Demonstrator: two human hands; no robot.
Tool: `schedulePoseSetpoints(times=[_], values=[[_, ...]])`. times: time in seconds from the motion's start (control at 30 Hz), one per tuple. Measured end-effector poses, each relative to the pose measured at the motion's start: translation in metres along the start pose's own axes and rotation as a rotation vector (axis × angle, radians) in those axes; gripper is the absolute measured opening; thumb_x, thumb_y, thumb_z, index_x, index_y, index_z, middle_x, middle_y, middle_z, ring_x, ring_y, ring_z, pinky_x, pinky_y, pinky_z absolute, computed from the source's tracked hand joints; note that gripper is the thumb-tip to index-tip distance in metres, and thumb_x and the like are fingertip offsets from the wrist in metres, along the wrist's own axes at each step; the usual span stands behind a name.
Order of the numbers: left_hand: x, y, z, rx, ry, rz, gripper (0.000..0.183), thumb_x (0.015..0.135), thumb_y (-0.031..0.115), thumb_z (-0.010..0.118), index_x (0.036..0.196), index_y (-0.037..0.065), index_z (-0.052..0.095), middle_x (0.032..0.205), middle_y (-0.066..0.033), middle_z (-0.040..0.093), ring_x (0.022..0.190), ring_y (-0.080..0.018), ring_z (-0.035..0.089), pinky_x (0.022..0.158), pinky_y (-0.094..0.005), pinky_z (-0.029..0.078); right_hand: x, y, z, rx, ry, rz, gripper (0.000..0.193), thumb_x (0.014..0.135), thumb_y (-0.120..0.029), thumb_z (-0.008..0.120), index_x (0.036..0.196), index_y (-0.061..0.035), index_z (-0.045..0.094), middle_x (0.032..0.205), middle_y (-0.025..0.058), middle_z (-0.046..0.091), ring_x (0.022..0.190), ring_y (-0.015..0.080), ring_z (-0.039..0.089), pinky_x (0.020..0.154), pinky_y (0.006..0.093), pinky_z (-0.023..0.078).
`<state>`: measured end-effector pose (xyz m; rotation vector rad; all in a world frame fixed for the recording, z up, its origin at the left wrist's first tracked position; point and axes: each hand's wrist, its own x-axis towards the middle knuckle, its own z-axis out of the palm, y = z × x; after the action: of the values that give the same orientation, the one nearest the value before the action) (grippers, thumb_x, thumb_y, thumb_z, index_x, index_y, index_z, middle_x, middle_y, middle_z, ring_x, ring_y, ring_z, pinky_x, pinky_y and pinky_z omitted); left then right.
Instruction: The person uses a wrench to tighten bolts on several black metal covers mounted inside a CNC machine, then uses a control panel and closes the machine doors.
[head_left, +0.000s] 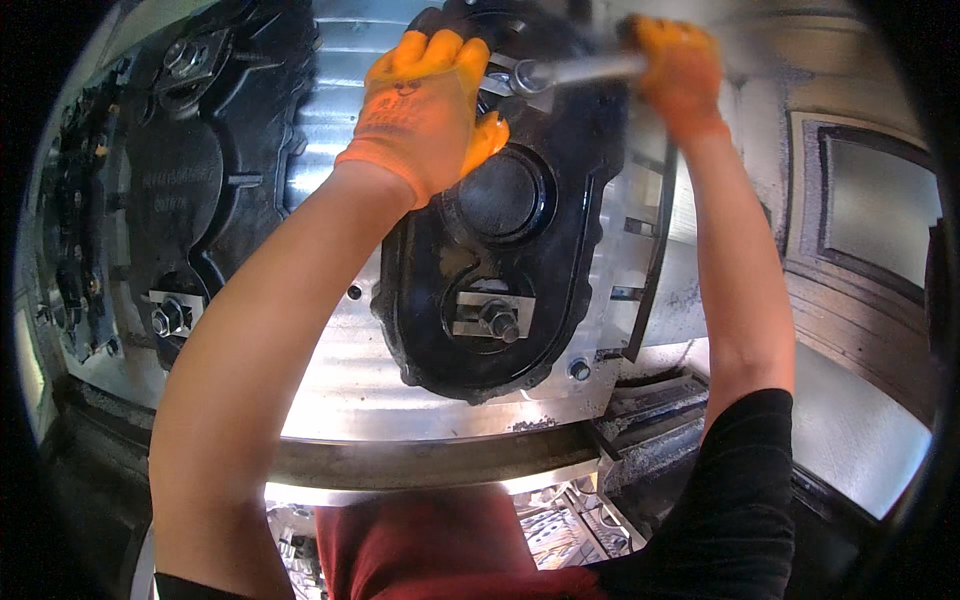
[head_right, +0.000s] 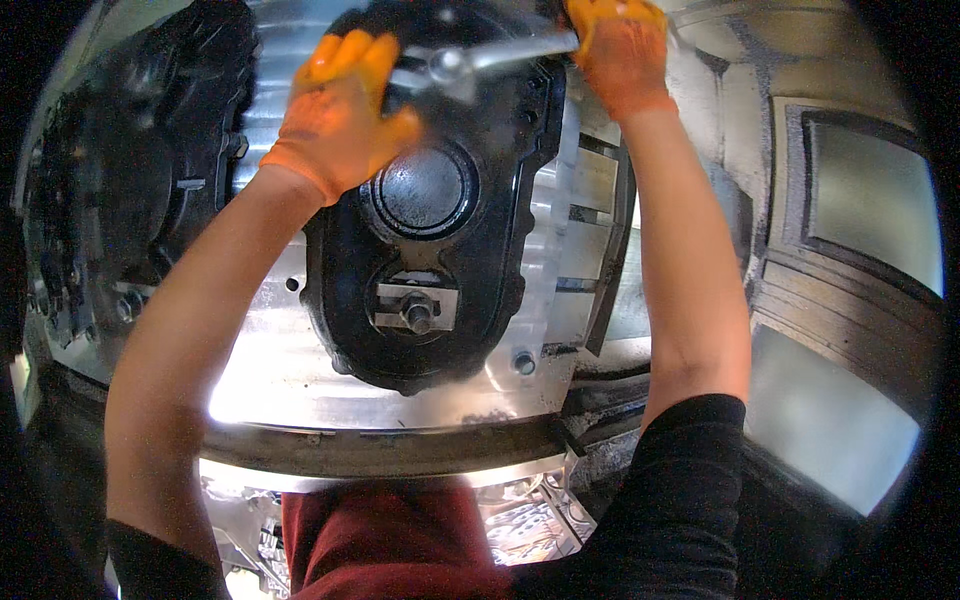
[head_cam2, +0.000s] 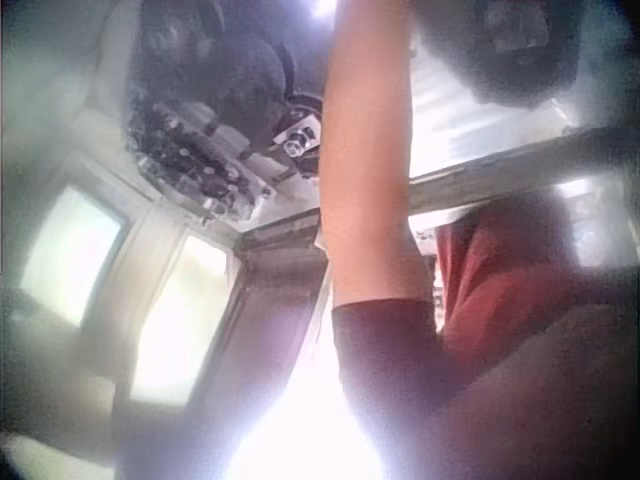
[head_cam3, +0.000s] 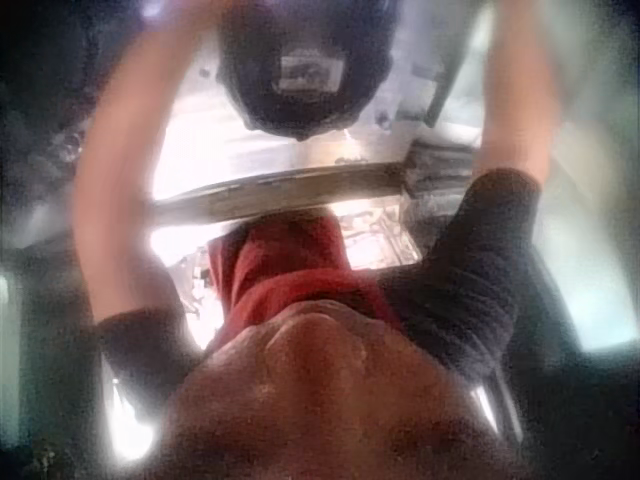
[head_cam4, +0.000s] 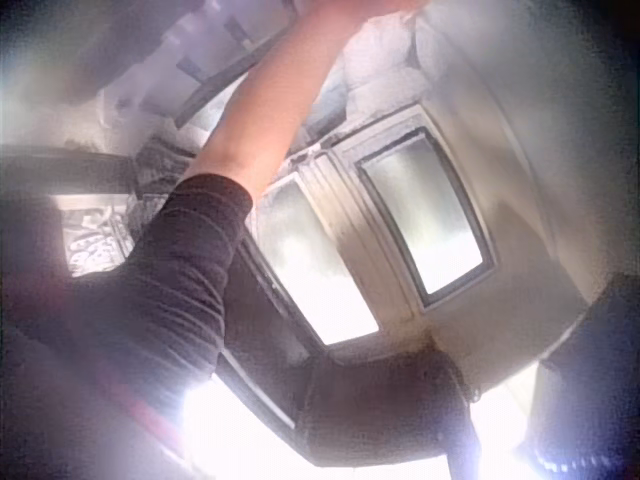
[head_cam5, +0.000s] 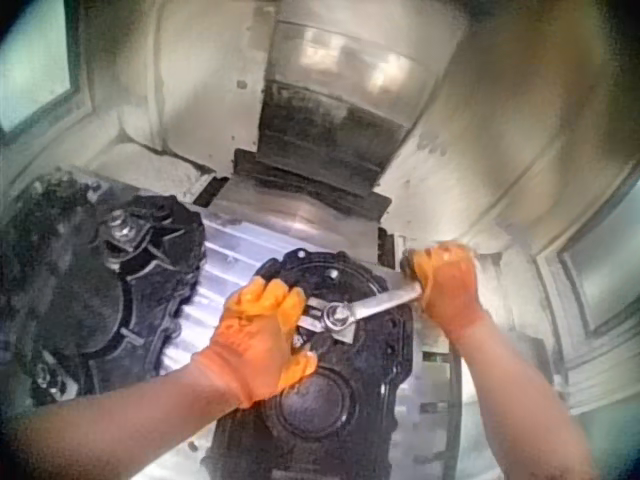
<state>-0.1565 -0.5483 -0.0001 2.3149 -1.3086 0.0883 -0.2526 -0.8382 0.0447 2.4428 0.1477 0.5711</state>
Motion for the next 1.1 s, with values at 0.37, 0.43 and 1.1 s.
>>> schedulePoseSetpoints(times=[0.37,0.43,1.1], values=[[0.004,-0.002,0.004,0.023,0.088,0.097,0.055,0.069,0.025,0.076,0.116,0.004,0.058,0.101,-0.0145,0.059,0.103,-0.0354,0.055,0.092,-0.0439,0.044,0.11,-0.018,0.036,0.42,0.304,-0.128,0.015,0.076,-0.022,0.064,0.086,-0.0113,0.064,0.103,0.0093,0.062,0.108,0.0296,0.056,0.106,0.0451,0.039],[0.005,-0.002,0.004,-0.002,0.133,0.157,0.053,0.066,0.023,0.077,0.112,0.003,0.059,0.094,-0.0147,0.058,0.096,-0.0355,0.055,0.084,-0.0437,0.046,0.104,-0.021,0.039,0.489,0.414,-0.264,0.018,0.077,-0.023,0.064,0.09,-0.0103,0.065,0.102,0.0096,0.062,0.106,0.0294,0.057,0.105,0.0434,0.039],[-0.001,-0.007,0.0,0.026,0.032,0.137,0.067,0.075,0.038,0.067,0.126,-0.004,0.055,0.124,-0.0269,0.056,0.118,-0.0429,0.051,0.111,-0.0466,0.033,0.091,0.0,-0.004,0.781,0.298,0.486,0.013,0.081,-0.014,0.058,0.089,-0.0036,0.061,0.072,0.0199,0.062,0.07,0.0436,0.061,0.063,0.0467,0.049]])
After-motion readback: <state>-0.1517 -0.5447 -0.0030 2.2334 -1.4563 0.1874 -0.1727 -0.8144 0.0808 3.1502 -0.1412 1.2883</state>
